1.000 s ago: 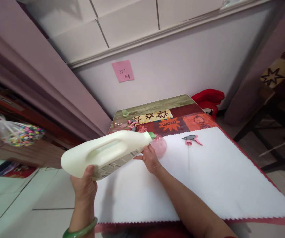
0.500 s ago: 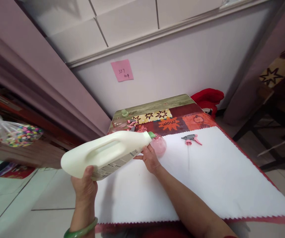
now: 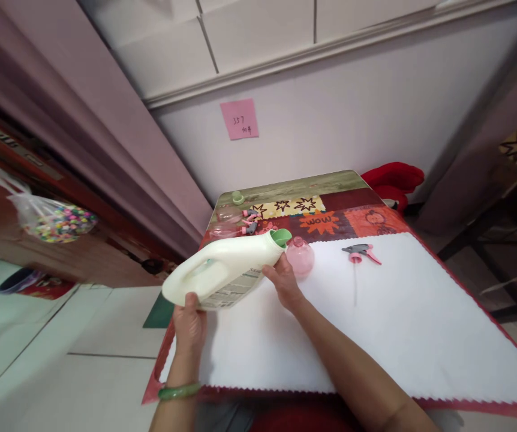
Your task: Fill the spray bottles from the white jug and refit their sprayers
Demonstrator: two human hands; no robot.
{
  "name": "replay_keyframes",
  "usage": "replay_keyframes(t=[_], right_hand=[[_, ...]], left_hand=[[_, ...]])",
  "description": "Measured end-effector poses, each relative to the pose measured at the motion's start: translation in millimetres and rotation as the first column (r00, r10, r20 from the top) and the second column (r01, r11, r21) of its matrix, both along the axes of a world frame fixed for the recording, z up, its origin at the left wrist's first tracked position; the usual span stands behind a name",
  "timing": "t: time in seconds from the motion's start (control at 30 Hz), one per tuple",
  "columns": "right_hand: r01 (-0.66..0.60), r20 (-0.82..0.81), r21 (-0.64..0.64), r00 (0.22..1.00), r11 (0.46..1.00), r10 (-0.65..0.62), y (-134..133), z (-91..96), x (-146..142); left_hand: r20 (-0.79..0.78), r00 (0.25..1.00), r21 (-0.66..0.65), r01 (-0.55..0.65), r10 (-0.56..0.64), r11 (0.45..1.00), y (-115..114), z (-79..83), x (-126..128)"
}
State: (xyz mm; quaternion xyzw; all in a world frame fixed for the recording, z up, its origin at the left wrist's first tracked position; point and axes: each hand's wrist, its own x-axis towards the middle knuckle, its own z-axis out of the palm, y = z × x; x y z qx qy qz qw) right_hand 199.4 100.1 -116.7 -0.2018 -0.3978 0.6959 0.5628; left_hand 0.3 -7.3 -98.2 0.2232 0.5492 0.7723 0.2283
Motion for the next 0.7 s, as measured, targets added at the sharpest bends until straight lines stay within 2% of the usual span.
replay_keyframes(t=[0.2, 0.37, 0.53, 0.7], right_hand=[[-0.048, 0.172, 0.191, 0.985, 0.98, 0.014, -2.6, 28.9, -12.9], [-0.072, 0.305, 0.39, 0.951, 0.918, -0.055, -6.3, 59.9, -24.2], [-0.126, 0.456, 0.5, 0.879, 0.857, -0.136, -17.6, 83.0, -47.3], [-0.159, 0.622, 0.523, 0.743, 0.837, -0.247, -24.2, 92.8, -80.7]], left_hand=[[0.133, 0.99, 0.009, 0.056, -0.057, 0.998, -13.7, -16.3, -16.7], [0.138, 0.988, -0.007, 0.072, -0.07, 0.997, -25.0, -25.9, -23.8], [0.07, 0.997, -0.03, -0.032, 0.034, 0.999, -33.5, -38.9, -36.9], [-0.087, 0.994, -0.016, -0.069, 0.068, 0.997, -34.5, -30.1, -53.4]])
